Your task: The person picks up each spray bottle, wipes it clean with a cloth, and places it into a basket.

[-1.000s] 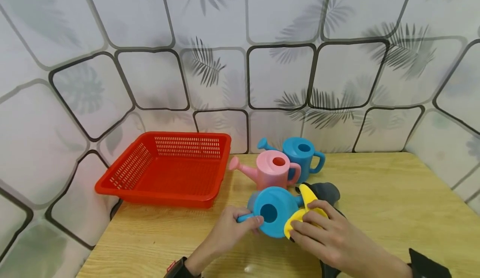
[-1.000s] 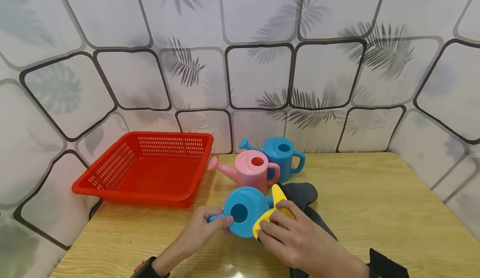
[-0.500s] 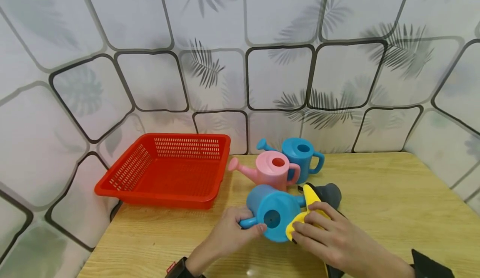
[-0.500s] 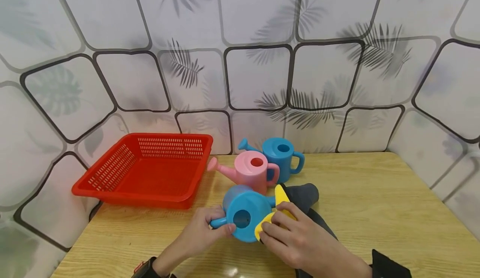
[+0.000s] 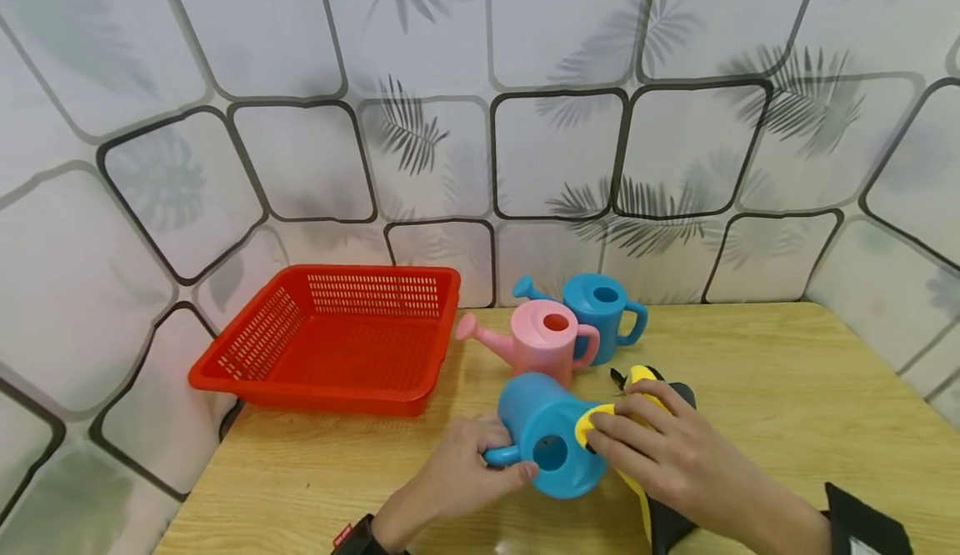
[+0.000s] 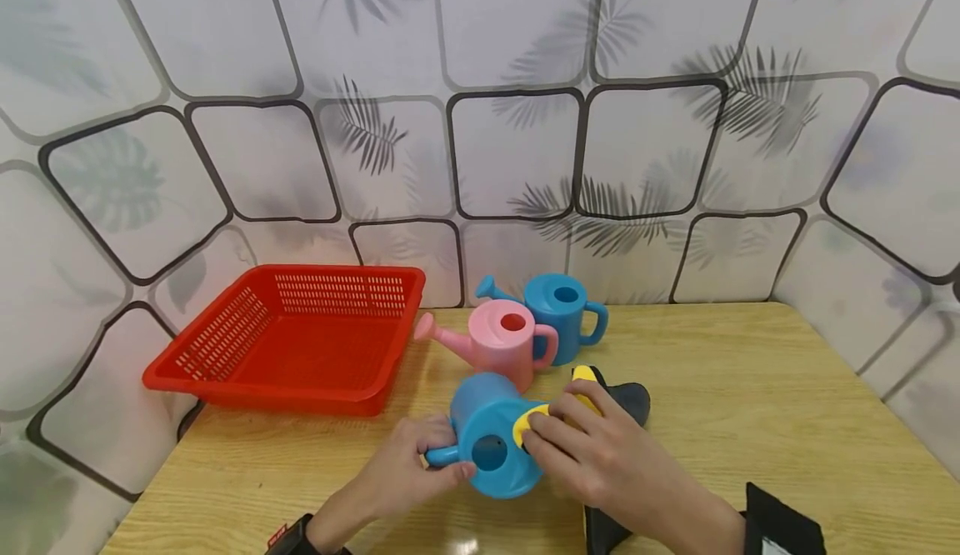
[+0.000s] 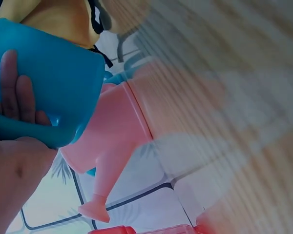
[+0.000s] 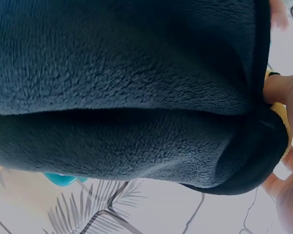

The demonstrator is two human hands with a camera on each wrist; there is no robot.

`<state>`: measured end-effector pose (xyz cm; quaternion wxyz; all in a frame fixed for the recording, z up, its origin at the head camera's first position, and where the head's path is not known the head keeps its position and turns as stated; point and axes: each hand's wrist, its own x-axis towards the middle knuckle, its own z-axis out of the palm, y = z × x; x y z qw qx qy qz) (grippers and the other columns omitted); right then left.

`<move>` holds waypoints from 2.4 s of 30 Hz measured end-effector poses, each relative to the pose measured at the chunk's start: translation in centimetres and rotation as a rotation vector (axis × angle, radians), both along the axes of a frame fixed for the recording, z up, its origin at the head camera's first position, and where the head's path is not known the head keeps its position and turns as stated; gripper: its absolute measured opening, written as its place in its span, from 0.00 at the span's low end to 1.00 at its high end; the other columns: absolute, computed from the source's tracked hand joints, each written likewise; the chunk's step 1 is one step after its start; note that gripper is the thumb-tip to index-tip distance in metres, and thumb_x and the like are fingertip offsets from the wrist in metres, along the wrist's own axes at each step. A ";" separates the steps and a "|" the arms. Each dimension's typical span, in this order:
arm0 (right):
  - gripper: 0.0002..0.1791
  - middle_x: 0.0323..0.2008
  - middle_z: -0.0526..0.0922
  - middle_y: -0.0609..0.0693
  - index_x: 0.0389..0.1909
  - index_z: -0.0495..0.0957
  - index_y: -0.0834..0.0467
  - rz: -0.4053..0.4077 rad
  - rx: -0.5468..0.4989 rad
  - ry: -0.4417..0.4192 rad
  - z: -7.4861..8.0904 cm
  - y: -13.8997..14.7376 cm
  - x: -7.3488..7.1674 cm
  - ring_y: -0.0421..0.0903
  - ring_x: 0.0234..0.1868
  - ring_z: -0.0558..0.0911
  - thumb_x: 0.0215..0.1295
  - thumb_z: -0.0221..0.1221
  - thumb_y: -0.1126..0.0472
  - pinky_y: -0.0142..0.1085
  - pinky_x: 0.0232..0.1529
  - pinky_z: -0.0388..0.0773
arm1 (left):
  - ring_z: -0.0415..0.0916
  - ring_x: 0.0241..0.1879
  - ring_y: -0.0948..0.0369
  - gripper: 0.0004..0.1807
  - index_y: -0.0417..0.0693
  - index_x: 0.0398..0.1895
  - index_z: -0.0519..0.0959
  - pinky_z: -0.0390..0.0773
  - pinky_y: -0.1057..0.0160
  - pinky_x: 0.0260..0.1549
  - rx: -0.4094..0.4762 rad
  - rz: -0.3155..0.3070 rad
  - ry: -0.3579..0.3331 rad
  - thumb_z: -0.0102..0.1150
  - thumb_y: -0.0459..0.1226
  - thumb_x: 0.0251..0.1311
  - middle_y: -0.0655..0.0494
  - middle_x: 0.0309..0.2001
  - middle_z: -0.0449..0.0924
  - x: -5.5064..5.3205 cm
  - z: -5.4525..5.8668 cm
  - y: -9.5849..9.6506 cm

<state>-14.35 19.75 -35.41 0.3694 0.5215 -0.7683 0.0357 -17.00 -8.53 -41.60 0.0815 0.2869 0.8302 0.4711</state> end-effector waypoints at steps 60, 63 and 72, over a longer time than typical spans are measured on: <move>0.26 0.44 0.88 0.41 0.42 0.87 0.48 0.016 -0.120 -0.100 1.6 6.7 -1.1 0.39 0.42 0.72 0.84 0.37 0.52 0.20 0.37 0.73 | 0.71 0.35 0.72 0.18 0.59 0.16 0.71 0.76 0.67 0.49 -0.374 -0.142 0.370 0.58 0.51 0.64 0.72 0.21 0.70 -0.6 -0.8 -0.9; 0.26 0.45 0.88 0.45 0.45 0.87 0.52 -0.015 -0.168 -0.119 2.0 8.0 -2.9 0.38 0.42 0.73 0.84 0.39 0.50 0.21 0.37 0.71 | 0.66 0.31 0.70 0.18 0.60 0.16 0.68 0.73 0.69 0.45 -0.446 -0.160 0.536 0.59 0.51 0.60 0.71 0.16 0.61 -0.6 -0.6 -0.8; 0.14 0.47 0.87 0.45 0.53 0.84 0.53 0.098 -0.036 -0.286 2.2 2.9 -6.8 0.44 0.45 0.77 0.77 0.52 0.60 0.33 0.45 0.77 | 0.65 0.30 0.68 0.24 0.61 0.14 0.65 0.73 0.71 0.45 -0.626 -0.271 0.811 0.55 0.60 0.62 0.68 0.15 0.56 -0.3 0.4 0.6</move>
